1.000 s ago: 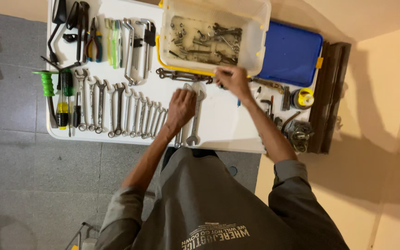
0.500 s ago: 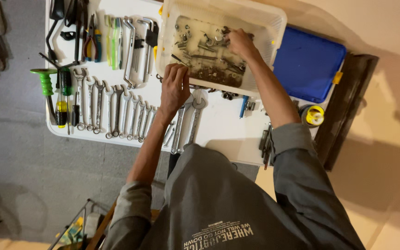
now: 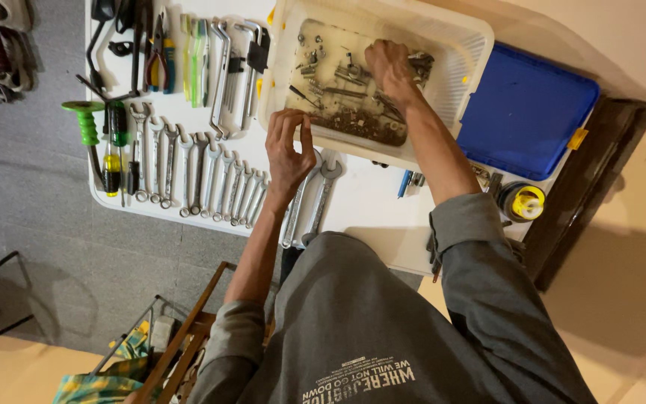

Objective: The person sits at a white table and takes wrenches one at a time out of a plastic bin, laying them out and arranging them in a row by size on the table. They continue sorting additional wrenches and small tools from the bin, building up an ordered lineup of tools on the table surface.

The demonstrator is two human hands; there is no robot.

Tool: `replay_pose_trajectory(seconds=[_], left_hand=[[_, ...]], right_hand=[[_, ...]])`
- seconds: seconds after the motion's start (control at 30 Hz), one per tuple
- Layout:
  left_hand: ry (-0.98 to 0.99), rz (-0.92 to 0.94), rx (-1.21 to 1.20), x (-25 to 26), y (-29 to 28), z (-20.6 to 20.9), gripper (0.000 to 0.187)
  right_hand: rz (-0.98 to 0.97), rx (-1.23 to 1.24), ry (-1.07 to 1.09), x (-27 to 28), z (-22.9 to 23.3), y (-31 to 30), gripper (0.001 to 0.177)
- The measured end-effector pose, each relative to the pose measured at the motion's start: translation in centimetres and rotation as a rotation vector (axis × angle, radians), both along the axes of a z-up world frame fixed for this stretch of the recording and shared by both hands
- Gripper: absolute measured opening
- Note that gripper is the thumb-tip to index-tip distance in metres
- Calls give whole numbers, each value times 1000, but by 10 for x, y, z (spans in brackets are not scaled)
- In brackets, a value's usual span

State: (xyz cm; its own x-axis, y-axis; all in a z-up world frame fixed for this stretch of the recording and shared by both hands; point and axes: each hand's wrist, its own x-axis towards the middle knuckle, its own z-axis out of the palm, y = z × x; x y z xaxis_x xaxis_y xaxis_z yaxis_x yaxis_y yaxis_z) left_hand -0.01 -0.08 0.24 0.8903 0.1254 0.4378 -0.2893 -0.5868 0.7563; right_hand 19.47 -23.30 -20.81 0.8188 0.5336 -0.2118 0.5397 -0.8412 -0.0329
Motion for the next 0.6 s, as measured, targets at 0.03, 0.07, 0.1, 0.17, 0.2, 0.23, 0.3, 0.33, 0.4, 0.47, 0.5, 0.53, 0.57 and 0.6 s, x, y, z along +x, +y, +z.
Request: replay_pose_trajectory(seconds=[0.03,0.07,0.1,0.17,0.2,0.23,0.3,0.33,0.4,0.47,0.5,0.53,0.57,0.6], left_hand=[[2,6,-4,0,0,1,12],[4,11,-7,2,-1,1,12],[-1,8,-4,4,-2,1,13],[-9,2,1,-1,0,0,13],[-2,5,4,-3,1,-2,12],[1,5,5,-2,1,-4,12],[1,-2,6,0,1,-7,10],[-1,-8,6,1,2,-8,10],[0,-11,-1,1,4,-9,8],[7,-11,-10,0,5,-10,6],[0,-10,-18,1,5,-10,6],[-7,-10,-27,1,5,-10,6],[-15,-9,-35,1,6,-11,6],[2,-4,-57,0,7,-12,6]], right_hand=[[-96,84,100,1,1,0,15],[-190,168,200,4,2,-2,20],[-283,254,301,6,1,-3,26],[-145,208,127,5,-4,-4,7],[-77,183,40,5,-7,-5,4],[-42,179,9,7,-9,-8,10],[31,165,-54,12,-11,-14,24],[19,225,-53,14,-10,-17,27],[5,342,-46,14,-7,-19,37],[65,396,-160,10,0,-24,47],[96,422,-218,10,6,-27,52],[30,431,-122,9,13,-29,41],[-38,441,-28,9,22,-33,31],[-106,450,66,9,30,-35,21]])
